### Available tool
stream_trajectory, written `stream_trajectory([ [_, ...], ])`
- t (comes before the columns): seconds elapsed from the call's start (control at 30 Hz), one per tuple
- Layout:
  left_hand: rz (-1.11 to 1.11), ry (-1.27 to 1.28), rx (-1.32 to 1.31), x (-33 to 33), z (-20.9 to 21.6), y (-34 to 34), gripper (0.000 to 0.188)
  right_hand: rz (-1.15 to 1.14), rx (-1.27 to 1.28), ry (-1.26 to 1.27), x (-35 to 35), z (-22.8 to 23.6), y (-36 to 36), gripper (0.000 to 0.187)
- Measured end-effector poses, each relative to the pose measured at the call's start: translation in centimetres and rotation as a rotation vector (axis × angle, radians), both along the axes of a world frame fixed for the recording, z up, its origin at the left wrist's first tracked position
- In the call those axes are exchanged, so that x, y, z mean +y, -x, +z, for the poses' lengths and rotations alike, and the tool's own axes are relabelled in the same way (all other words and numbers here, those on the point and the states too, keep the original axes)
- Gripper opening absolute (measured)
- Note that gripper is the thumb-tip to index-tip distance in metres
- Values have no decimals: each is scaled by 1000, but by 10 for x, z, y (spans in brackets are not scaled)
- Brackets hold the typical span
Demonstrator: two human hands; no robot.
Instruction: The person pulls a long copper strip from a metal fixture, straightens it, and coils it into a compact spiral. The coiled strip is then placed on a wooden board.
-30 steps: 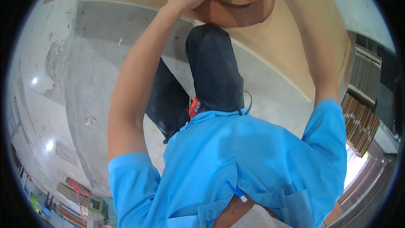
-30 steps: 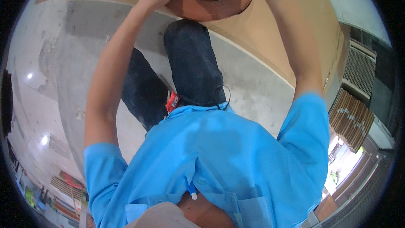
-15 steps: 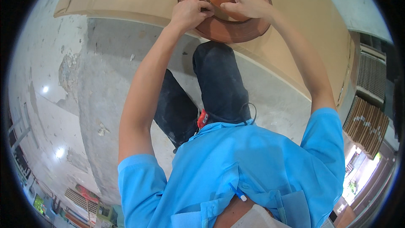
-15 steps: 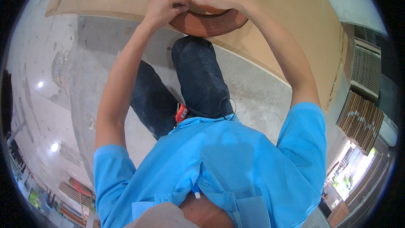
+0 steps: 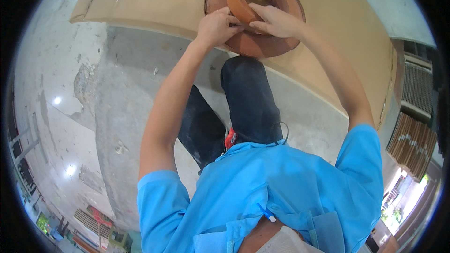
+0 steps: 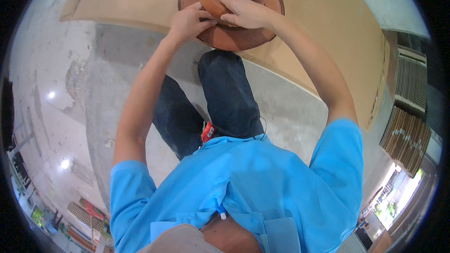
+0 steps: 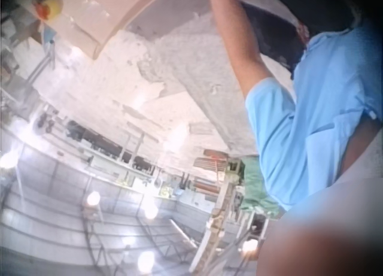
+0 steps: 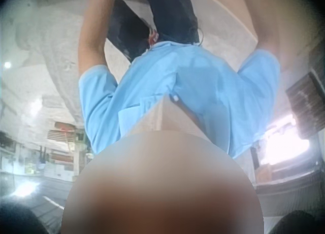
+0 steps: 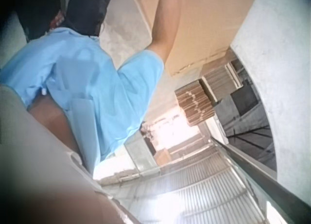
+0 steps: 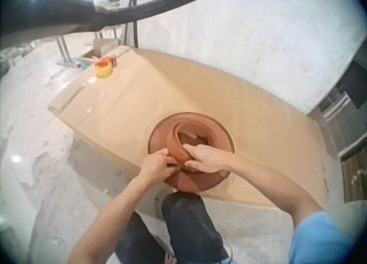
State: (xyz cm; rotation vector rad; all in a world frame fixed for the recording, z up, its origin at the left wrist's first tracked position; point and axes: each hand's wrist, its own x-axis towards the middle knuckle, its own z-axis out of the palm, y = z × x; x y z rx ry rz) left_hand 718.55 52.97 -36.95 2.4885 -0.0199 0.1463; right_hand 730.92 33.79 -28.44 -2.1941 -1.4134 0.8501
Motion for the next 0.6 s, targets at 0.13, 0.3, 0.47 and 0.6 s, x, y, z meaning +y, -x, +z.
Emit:
stream_trajectory([
  [0.13,-18,-17,-18,-2,3,5,22,-24,-54,-118,5,-7,3,51],
  [0.3,-42,-62,-169,-6,-2,17,20,-137,-116,-46,3,0,7,60],
  [0.47,-66,-48,-231,-5,-5,23,20,12,-273,164,14,-1,15,46],
  [0.6,-67,-81,-188,-7,-6,19,20,14,-327,218,11,1,14,35],
])
